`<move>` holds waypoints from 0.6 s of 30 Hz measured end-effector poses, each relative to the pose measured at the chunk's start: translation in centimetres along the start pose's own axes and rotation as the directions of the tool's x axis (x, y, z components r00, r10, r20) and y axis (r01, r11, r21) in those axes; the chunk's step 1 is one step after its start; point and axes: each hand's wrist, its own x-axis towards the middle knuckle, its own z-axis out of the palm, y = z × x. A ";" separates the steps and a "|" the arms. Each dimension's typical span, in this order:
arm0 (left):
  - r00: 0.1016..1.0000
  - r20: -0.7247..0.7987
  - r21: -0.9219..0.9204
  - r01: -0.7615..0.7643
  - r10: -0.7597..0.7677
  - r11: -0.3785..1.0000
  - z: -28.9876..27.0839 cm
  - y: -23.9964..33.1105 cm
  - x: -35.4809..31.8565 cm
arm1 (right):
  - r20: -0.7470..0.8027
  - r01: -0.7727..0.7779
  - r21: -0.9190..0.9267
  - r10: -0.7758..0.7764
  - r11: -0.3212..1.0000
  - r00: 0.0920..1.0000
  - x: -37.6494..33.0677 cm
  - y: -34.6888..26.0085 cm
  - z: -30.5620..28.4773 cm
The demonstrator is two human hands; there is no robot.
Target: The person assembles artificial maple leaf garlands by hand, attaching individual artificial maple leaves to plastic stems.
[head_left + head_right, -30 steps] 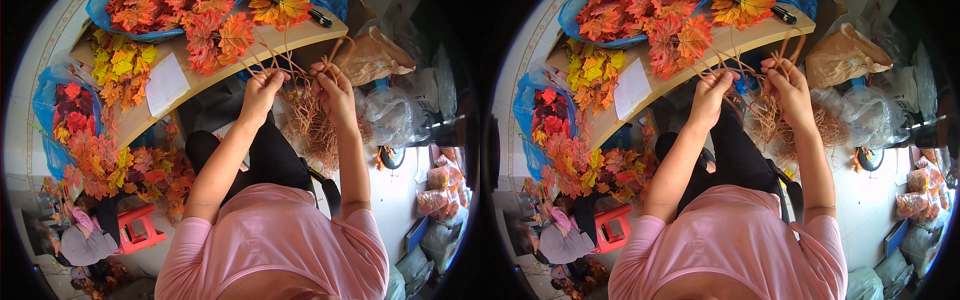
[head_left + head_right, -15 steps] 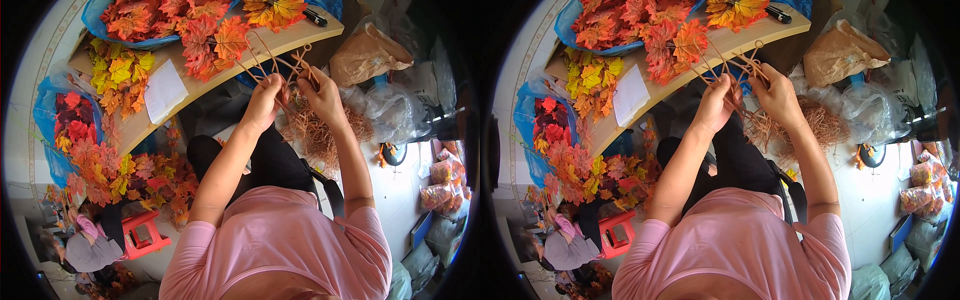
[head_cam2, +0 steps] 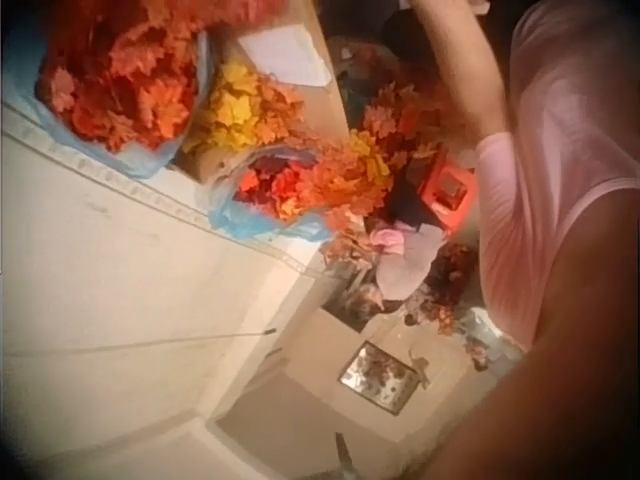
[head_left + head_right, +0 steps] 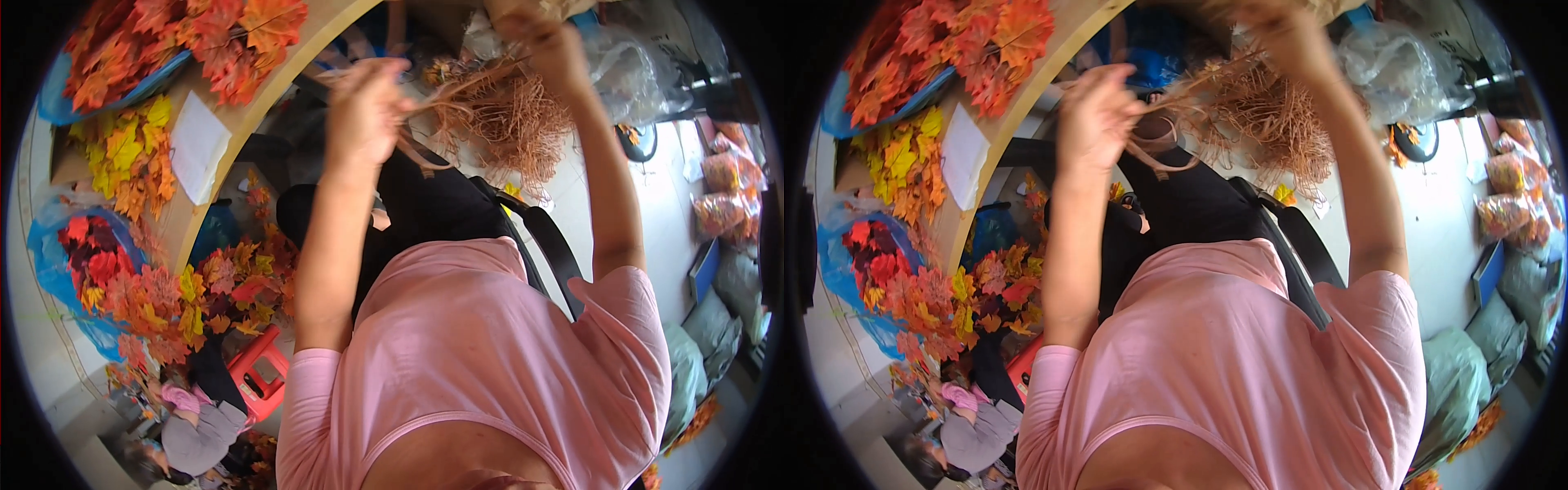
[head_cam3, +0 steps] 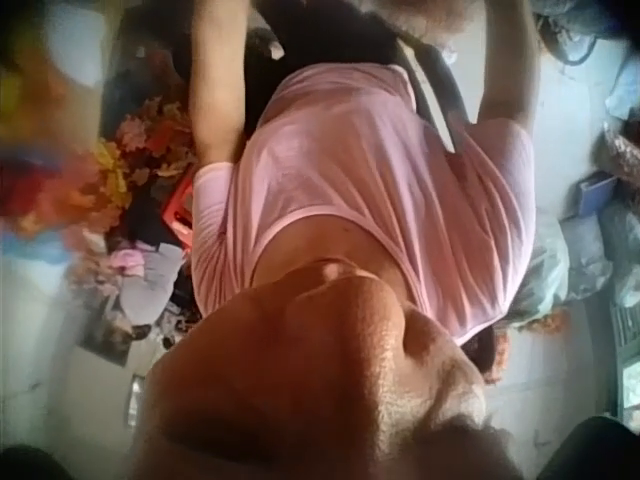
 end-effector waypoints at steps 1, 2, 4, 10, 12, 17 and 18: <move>0.997 0.050 -0.043 -0.059 0.061 0.997 -2.2 0.7 -0.3 | -0.111 -0.123 0.143 0.139 0.982 0.984 -0.1 3.0 -2.2; 0.995 0.030 -0.056 -0.095 0.096 0.994 -3.0 0.7 -0.3 | -0.233 -0.220 0.270 0.286 0.937 0.930 -0.4 5.6 -5.9; 0.985 0.167 -0.219 -0.010 0.047 0.976 -1.1 -0.6 -1.5 | -0.183 -0.377 0.497 0.520 0.781 0.835 -2.5 10.5 -9.0; 0.982 0.072 -0.231 -0.151 0.172 0.961 0.2 -3.2 -1.0 | -0.142 -0.344 0.809 0.726 0.476 0.673 -5.6 11.8 -9.0; 0.976 0.114 -0.235 -0.153 0.183 0.960 -0.5 -3.4 -0.8 | -0.133 -0.291 0.843 0.700 0.453 0.702 -5.3 10.7 -8.9; 0.990 0.117 -0.313 -0.038 0.079 0.949 0.5 -3.5 -0.3 | 0.000 -0.307 0.819 0.536 0.484 0.844 -3.6 4.7 -8.8; 0.990 0.129 -0.333 -0.012 0.059 0.943 1.0 -3.6 -0.2 | -0.009 -0.310 0.816 0.547 0.488 0.837 -3.4 3.8 -9.0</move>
